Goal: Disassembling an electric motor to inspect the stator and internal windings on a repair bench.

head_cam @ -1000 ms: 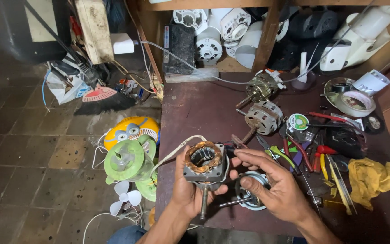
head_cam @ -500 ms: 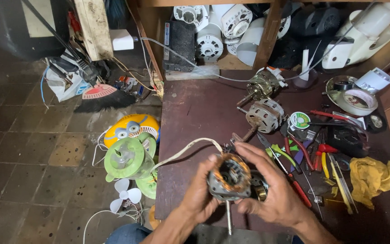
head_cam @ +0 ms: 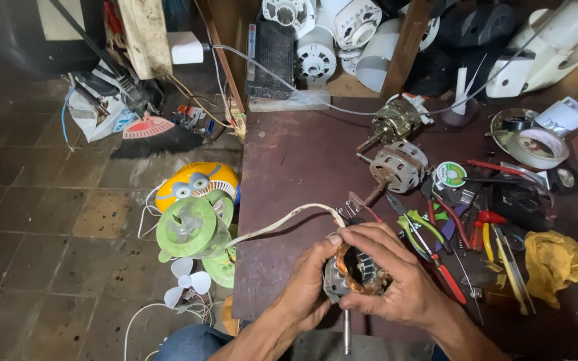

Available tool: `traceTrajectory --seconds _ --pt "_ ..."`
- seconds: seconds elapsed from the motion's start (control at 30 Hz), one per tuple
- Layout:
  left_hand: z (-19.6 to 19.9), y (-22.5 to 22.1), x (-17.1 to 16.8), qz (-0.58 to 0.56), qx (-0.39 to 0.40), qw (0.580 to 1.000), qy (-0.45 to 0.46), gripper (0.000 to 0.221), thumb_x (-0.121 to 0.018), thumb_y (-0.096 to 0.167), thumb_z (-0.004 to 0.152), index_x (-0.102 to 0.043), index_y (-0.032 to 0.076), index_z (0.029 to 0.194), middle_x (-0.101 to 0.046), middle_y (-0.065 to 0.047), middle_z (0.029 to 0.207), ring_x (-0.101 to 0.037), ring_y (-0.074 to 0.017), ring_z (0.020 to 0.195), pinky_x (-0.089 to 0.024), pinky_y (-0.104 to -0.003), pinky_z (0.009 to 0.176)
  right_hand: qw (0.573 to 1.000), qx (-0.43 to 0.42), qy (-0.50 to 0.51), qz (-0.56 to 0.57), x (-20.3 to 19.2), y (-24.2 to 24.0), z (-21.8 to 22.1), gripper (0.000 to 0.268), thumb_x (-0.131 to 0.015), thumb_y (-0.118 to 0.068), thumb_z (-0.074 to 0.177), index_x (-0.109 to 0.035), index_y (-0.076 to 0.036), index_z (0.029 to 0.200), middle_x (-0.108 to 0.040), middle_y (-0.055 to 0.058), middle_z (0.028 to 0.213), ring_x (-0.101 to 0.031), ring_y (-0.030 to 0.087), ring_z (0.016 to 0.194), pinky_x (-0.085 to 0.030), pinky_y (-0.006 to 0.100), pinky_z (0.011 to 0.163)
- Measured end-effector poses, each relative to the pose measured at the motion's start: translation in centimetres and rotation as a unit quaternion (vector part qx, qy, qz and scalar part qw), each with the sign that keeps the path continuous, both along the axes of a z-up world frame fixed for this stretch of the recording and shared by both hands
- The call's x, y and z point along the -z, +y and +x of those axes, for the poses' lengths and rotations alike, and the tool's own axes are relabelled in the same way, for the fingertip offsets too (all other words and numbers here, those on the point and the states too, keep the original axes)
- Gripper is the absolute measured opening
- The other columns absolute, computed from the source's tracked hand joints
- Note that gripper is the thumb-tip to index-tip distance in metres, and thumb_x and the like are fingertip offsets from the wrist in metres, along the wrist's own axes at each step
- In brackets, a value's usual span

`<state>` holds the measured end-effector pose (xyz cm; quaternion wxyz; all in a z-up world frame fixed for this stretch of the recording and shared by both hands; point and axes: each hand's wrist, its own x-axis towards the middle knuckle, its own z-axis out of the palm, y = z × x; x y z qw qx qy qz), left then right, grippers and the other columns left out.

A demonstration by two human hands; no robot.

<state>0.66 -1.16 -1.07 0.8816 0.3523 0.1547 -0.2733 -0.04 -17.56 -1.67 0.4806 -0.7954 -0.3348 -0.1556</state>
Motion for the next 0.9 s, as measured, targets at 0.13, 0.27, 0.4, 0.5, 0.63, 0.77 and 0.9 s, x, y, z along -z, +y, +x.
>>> traceTrajectory --seconds 0.13,0.27,0.4,0.5,0.63,0.77,0.9 --pt "0.0 0.1 0.8 -0.009 0.001 1.0 -0.019 0.032 -0.064 0.024 0.09 -0.066 -0.002 0.109 -0.066 -0.012 0.089 -0.063 -0.0201 0.079 -0.053 -0.033 0.07 1.0 0.002 -0.002 -0.014 -0.6 0.3 -0.2 0.079 -0.072 -0.05 0.082 -0.05 -0.001 0.14 -0.06 0.015 0.134 -0.056 0.03 0.123 -0.043 0.047 0.111" --pt "0.1 0.7 2.2 -0.035 0.014 0.997 -0.062 0.025 -0.067 0.025 0.089 -0.065 0.0 0.095 -0.065 -0.009 0.081 -0.061 -0.0184 0.072 -0.053 -0.033 0.067 0.998 0.014 -0.042 -0.035 -1.0 0.4 -0.3 0.081 -0.07 -0.053 0.084 -0.047 -0.003 0.143 -0.058 0.015 0.137 -0.056 0.03 0.125 -0.045 0.047 0.11" --pt "-0.1 1.2 2.1 -0.067 0.057 0.988 -0.125 0.036 -0.071 0.025 0.086 -0.063 -0.002 0.108 -0.067 -0.011 0.092 -0.065 -0.0205 0.082 -0.055 -0.034 0.074 0.996 0.014 -0.062 -0.068 -1.5 0.3 -0.9 0.089 -0.07 -0.054 0.086 -0.033 -0.006 0.151 -0.054 0.016 0.145 -0.052 0.031 0.132 -0.043 0.049 0.114" --pt "-0.1 1.2 2.3 -0.063 0.065 0.988 -0.126 0.047 -0.077 0.023 0.078 -0.064 -0.005 0.114 -0.069 -0.014 0.097 -0.068 -0.0261 0.086 -0.058 -0.039 0.077 0.998 0.005 -0.009 -0.064 -1.3 0.2 -1.3 0.105 -0.078 -0.05 0.081 -0.018 -0.005 0.155 -0.052 0.018 0.149 -0.05 0.03 0.137 -0.032 0.049 0.117" --pt "0.2 1.0 1.8 -0.092 0.04 0.991 -0.094 0.053 -0.076 0.021 0.072 -0.063 -0.006 0.116 -0.07 -0.019 0.099 -0.068 -0.0297 0.085 -0.059 -0.042 0.074 0.998 -0.001 0.052 -0.041 -1.2 -0.7 -1.3 0.13 -0.083 -0.06 0.063 -0.011 -0.006 0.156 -0.035 0.025 0.157 -0.036 0.038 0.144 -0.037 0.052 0.117" --pt "1.2 1.8 1.7 -0.117 0.024 0.982 -0.149 0.061 -0.075 0.026 0.075 -0.062 -0.014 0.119 -0.068 -0.03 0.117 -0.07 -0.0329 0.096 -0.06 -0.043 0.082 0.997 0.079 0.012 -0.001 -2.2 -3.0 -0.2 0.105 -0.07 -0.061 0.072 -0.032 -0.002 0.15 -0.044 0.021 0.154 -0.044 0.033 0.144 -0.037 0.047 0.121" --pt "1.9 2.6 2.0 -0.121 0.008 0.987 -0.11 0.06 -0.068 0.028 0.076 -0.062 -0.014 0.119 -0.068 -0.029 0.114 -0.07 -0.0359 0.096 -0.057 -0.045 0.085 0.981 0.166 0.031 0.096 -2.4 -4.4 0.3 0.07 -0.064 -0.032 0.086 -0.041 0.002 0.143 -0.055 0.02 0.14 -0.057 0.029 0.126 -0.05 0.041 0.109"
